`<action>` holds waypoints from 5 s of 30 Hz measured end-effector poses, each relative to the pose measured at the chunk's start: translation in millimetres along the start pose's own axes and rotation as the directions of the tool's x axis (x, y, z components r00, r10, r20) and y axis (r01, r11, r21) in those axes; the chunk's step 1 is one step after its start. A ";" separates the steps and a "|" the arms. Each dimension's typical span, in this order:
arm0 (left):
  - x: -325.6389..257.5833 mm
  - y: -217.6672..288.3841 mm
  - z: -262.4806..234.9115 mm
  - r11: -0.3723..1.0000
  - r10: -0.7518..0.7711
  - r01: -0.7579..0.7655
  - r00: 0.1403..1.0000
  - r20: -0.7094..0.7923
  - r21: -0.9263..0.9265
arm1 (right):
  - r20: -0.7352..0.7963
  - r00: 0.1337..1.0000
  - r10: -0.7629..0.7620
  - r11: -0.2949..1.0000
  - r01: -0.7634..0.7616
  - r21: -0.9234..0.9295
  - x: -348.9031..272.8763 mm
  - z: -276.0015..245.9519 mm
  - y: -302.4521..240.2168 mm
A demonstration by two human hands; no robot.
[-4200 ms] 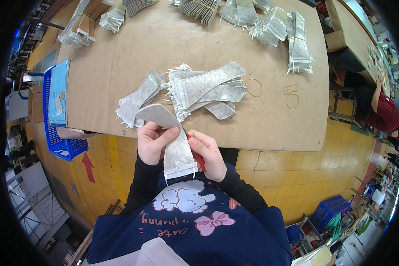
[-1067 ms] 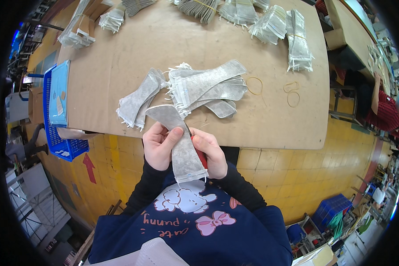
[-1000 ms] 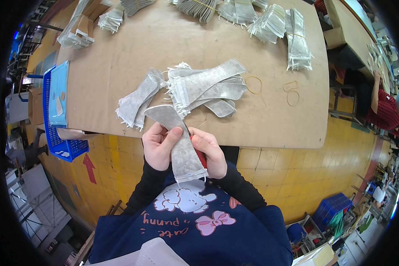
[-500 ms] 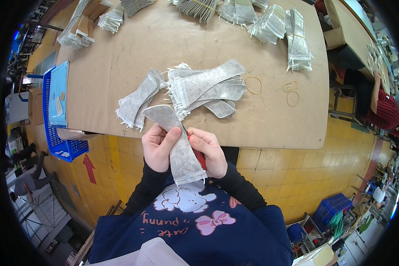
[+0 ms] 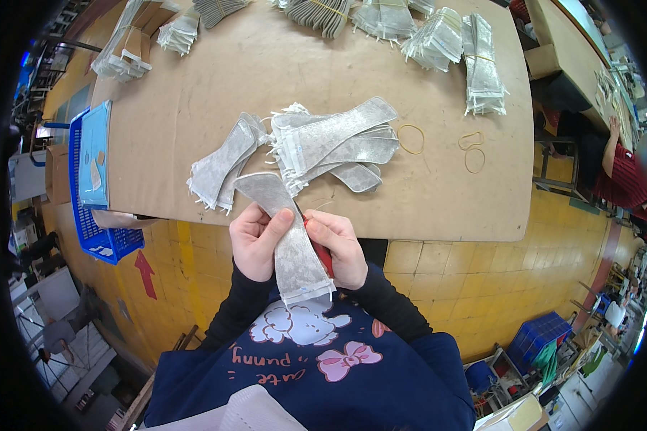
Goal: The person repeatedly picks up small white fabric pieces from a table and uses red-handled scissors to trim edges. Trimmed pieces are placed back on the table in a growing pile. The person handles the fabric one at a time and continues the trimming process throughout the clip.
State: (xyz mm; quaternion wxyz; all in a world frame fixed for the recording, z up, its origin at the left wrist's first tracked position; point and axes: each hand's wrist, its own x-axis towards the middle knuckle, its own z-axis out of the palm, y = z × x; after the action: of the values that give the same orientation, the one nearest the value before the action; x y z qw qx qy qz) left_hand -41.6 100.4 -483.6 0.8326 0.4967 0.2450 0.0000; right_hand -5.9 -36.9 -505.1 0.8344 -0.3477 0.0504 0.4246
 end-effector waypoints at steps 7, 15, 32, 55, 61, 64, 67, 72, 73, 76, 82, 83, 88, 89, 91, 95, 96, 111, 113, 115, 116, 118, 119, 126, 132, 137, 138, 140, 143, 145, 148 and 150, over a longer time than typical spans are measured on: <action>0.1 0.9 -0.1 1.000 -0.010 0.011 1.000 0.007 -0.023 | 0.034 0.999 -0.014 1.000 0.013 0.015 1.8 1.0 2.5; -1.0 0.2 -1.5 0.999 -0.036 0.037 0.999 0.019 -0.037 | -0.006 1.000 -0.018 0.999 0.018 0.029 0.3 1.5 4.5; -0.3 1.9 -1.6 0.998 -0.040 0.041 0.999 0.026 -0.045 | 0.024 0.999 -0.039 0.999 0.038 0.019 1.6 3.8 4.6; -2.4 1.1 -0.6 1.000 -0.012 0.013 0.998 0.059 -0.013 | 0.015 0.999 -0.028 1.000 0.028 -0.008 0.4 0.2 4.1; -4.6 -2.7 -0.6 1.000 0.015 -0.014 0.999 0.035 -0.014 | -0.011 0.999 -0.040 0.997 0.039 -0.062 -2.6 0.9 5.2; -11.9 -3.5 -1.5 0.998 0.053 -0.052 0.998 0.025 -0.020 | 0.013 0.999 -0.050 0.996 0.051 -0.079 -5.4 4.2 7.6; -23.6 -3.8 -2.6 0.996 0.085 -0.084 0.996 0.018 -0.032 | 0.033 0.998 -0.060 0.995 0.062 -0.080 -12.0 8.3 10.7; -50.8 -5.5 -3.5 0.989 0.147 -0.146 0.989 0.011 -0.010 | 0.094 0.992 -0.080 0.990 0.090 -0.106 -31.9 17.4 17.2; -56.8 -6.0 -3.6 0.988 0.155 -0.155 0.988 0.007 -0.017 | 0.092 0.993 -0.077 0.991 0.086 -0.099 -36.8 20.0 19.3; -73.9 -8.0 -4.2 0.980 0.199 -0.198 0.980 -0.020 0.024 | 0.071 0.992 -0.103 0.987 0.111 -0.118 -49.7 27.7 26.7; -93.8 -15.7 -10.6 0.967 0.252 -0.254 0.967 -0.034 -0.035 | 0.112 0.989 -0.098 0.980 0.116 -0.165 -62.5 32.5 41.1; -96.5 -16.9 -12.4 0.964 0.262 -0.263 0.964 -0.034 -0.039 | 0.119 0.988 -0.100 0.976 0.120 -0.180 -63.4 33.0 43.5; -112.5 -20.6 -18.7 0.953 0.293 -0.294 0.956 -0.024 -0.072 | 0.170 0.980 -0.104 0.958 0.145 -0.248 -70.7 39.7 49.9; -114.8 -21.1 -18.8 0.953 0.295 -0.296 0.955 -0.028 -0.061 | 0.187 0.977 -0.108 0.956 0.153 -0.249 -73.0 41.2 49.9; -118.1 -22.0 -18.5 0.948 0.308 -0.310 0.951 -0.032 -0.066 | 0.192 0.974 -0.117 0.951 0.166 -0.262 -76.9 44.1 50.3; -120.7 -22.5 -18.1 0.946 0.310 -0.311 0.950 -0.030 -0.089 | 0.167 0.975 -0.145 0.935 0.190 -0.299 -79.5 45.1 53.2; -120.2 -22.8 -17.4 0.945 0.313 -0.314 0.949 -0.024 -0.089 | 0.163 0.974 -0.157 0.931 0.201 -0.304 -79.5 44.2 54.1; -86.2 -27.2 -1.1 0.976 0.214 -0.209 0.971 0.107 -0.059 | -0.075 0.907 -0.415 0.875 0.375 -0.306 -73.1 27.0 49.5; -79.9 -27.4 -3.7 0.973 0.219 -0.210 0.971 0.094 -0.097 | -0.087 0.891 -0.445 0.869 0.407 -0.279 -66.2 23.8 46.2; -71.1 -25.8 -8.7 0.962 0.239 -0.228 0.969 0.058 -0.150 | -0.014 0.928 -0.373 0.919 0.368 -0.140 -62.0 17.2 39.6; -66.6 -23.9 -12.0 0.958 0.265 -0.257 0.963 0.049 -0.131 | -0.026 0.930 -0.366 0.923 0.360 -0.134 -59.7 14.6 37.4; -59.5 -20.8 -16.6 0.968 0.222 -0.220 0.975 0.000 -0.118 | -0.032 0.933 -0.359 0.925 0.351 -0.146 -56.6 9.8 33.5; -55.9 -19.9 -18.0 0.975 0.192 -0.194 0.981 -0.028 -0.108 | -0.045 0.940 -0.339 0.929 0.327 -0.171 -55.2 8.1 32.1; 0.6 -11.5 -52.9 0.968 0.249 -0.251 0.957 -0.150 0.010 | -0.118 0.931 -0.346 0.899 0.293 -0.326 -30.0 -5.1 17.8; 77.2 61.1 -168.5 0.786 0.506 -0.377 0.848 -0.159 0.490 | -0.195 0.912 -0.362 0.870 0.255 -0.422 -17.0 -40.1 -11.5; 119.1 75.0 -200.0 0.355 0.385 -0.143 0.923 -0.005 0.924 | -0.253 0.920 -0.299 0.909 0.194 -0.369 -12.7 -61.8 -19.2; 120.4 69.6 -196.4 0.158 0.450 -0.149 0.891 0.063 0.976 | -0.267 0.909 -0.320 0.905 0.210 -0.370 -12.0 -62.1 -18.7; 116.2 58.1 -184.0 -0.019 0.602 -0.142 0.789 0.125 0.990 | -0.259 0.900 -0.351 0.904 0.253 -0.344 -8.5 -59.5 -16.5; 95.9 40.4 -158.5 0.273 0.586 -0.357 0.798 0.139 0.893 | -0.259 0.881 -0.396 0.888 0.296 -0.351 -2.0 -52.4 -13.6; 83.4 25.7 -137.7 0.235 0.503 -0.358 0.840 0.202 0.904 | -0.230 0.876 -0.424 0.867 0.319 -0.382 3.8 -47.7 -11.7; 80.8 18.4 -120.3 0.142 0.523 -0.373 0.815 0.250 0.917 | -0.126 0.884 -0.450 0.839 0.370 -0.400 15.4 -42.0 -12.5; 82.2 18.0 -112.8 0.107 0.569 -0.380 0.781 0.257 0.919 | -0.053 0.912 -0.406 0.832 0.345 -0.435 19.5 -38.0 -19.0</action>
State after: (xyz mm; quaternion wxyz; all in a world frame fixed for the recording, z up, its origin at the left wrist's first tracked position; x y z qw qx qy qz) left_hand -10.9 222.7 -545.8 0.3048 0.9341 0.0889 0.1633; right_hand 28.7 -55.0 -531.0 0.8020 -0.5503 -0.0509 0.2269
